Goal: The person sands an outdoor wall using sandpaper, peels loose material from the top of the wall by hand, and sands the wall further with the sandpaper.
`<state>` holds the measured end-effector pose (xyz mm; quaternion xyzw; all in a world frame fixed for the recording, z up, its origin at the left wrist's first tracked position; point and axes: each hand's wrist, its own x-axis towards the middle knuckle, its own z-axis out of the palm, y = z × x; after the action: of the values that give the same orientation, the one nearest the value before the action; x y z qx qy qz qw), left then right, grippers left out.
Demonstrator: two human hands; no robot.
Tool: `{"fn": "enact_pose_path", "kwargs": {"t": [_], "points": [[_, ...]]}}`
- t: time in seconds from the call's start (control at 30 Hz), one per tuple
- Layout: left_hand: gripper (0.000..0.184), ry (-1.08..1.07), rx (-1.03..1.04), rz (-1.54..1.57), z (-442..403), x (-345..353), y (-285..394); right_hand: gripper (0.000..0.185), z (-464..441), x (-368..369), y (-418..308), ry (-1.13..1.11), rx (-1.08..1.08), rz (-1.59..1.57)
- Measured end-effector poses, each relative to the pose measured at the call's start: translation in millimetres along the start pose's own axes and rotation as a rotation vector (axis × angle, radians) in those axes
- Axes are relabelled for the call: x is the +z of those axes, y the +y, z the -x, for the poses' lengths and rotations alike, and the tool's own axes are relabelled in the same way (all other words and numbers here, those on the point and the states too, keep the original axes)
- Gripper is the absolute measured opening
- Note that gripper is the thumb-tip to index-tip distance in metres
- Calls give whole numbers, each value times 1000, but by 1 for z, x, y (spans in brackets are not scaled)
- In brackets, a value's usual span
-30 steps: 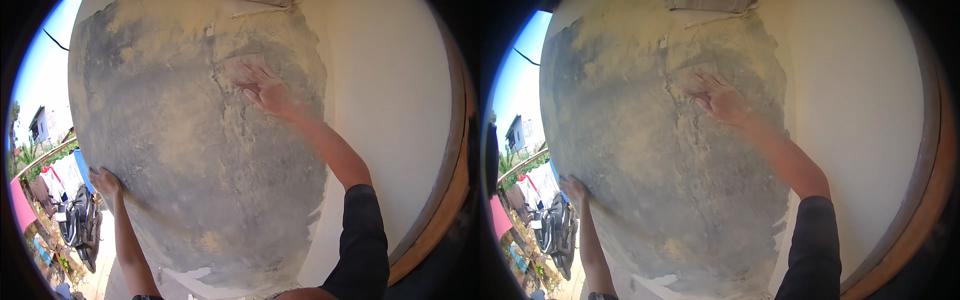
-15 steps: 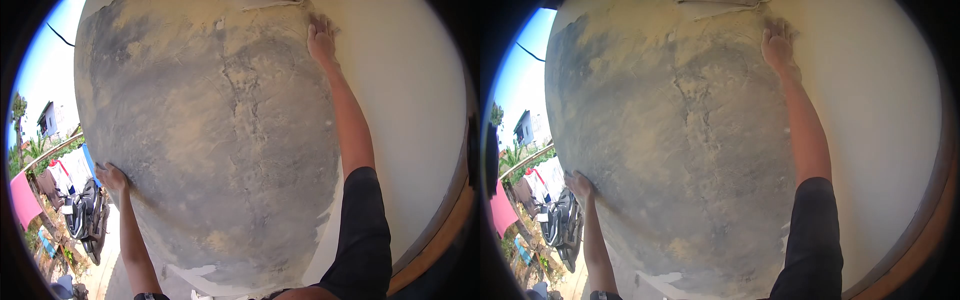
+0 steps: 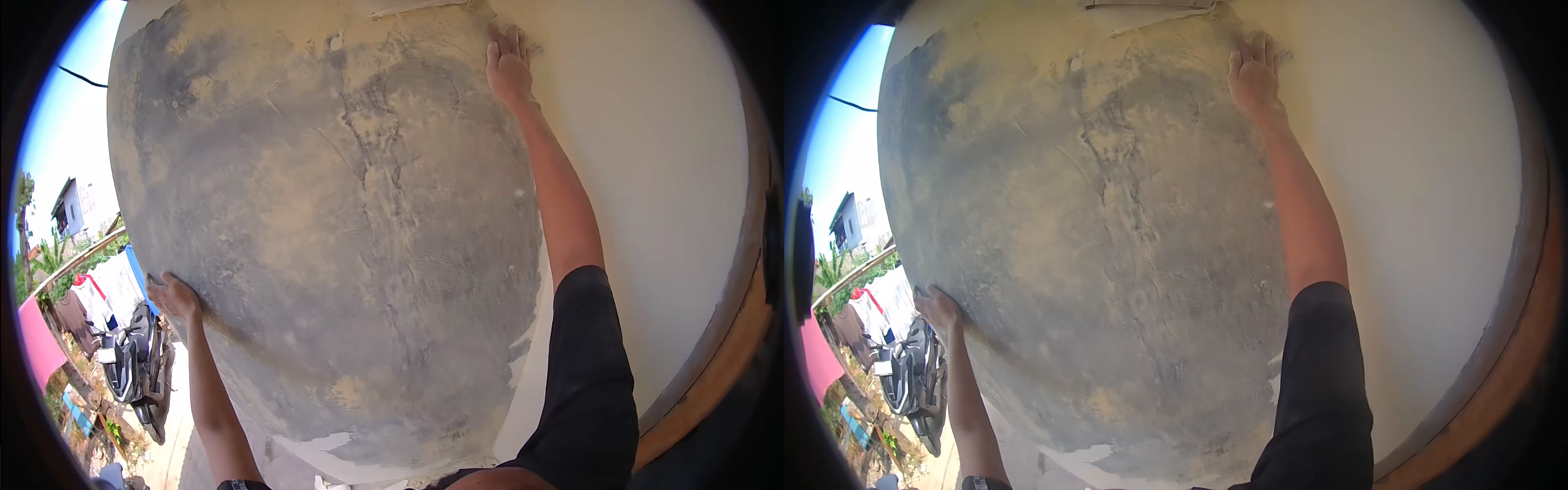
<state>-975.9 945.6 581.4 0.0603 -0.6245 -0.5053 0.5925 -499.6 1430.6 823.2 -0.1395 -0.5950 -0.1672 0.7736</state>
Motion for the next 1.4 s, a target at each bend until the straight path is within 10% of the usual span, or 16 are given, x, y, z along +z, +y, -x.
{"fn": "enact_pose_path", "kwargs": {"t": [0.23, 0.5, 0.77, 1.03, 1.27, 1.4], "points": [[54, -5, 4, 33, 8, -4, 0, 43, 176, -69, -55, -344, -153, -39], [56, -18, 34, 57, -1, 6, -14, 44, 7, -17, 11, -120, -82, -67], [57, -54, 12, 26, 1, -3, -3, 43, 182, -94, 0, -466, -142, -52], [57, -57, 21, 57, -1, -4, -4, 51, -17, -44, 3, -399, 23, -24], [58, -110, -31, 93, 7, -21, 16, 42, 183, -97, 9, -402, -86, -34], [58, -42, 24, 41, 1, -2, -5, 42, 132, -78, 15, -326, -86, -84]]}}
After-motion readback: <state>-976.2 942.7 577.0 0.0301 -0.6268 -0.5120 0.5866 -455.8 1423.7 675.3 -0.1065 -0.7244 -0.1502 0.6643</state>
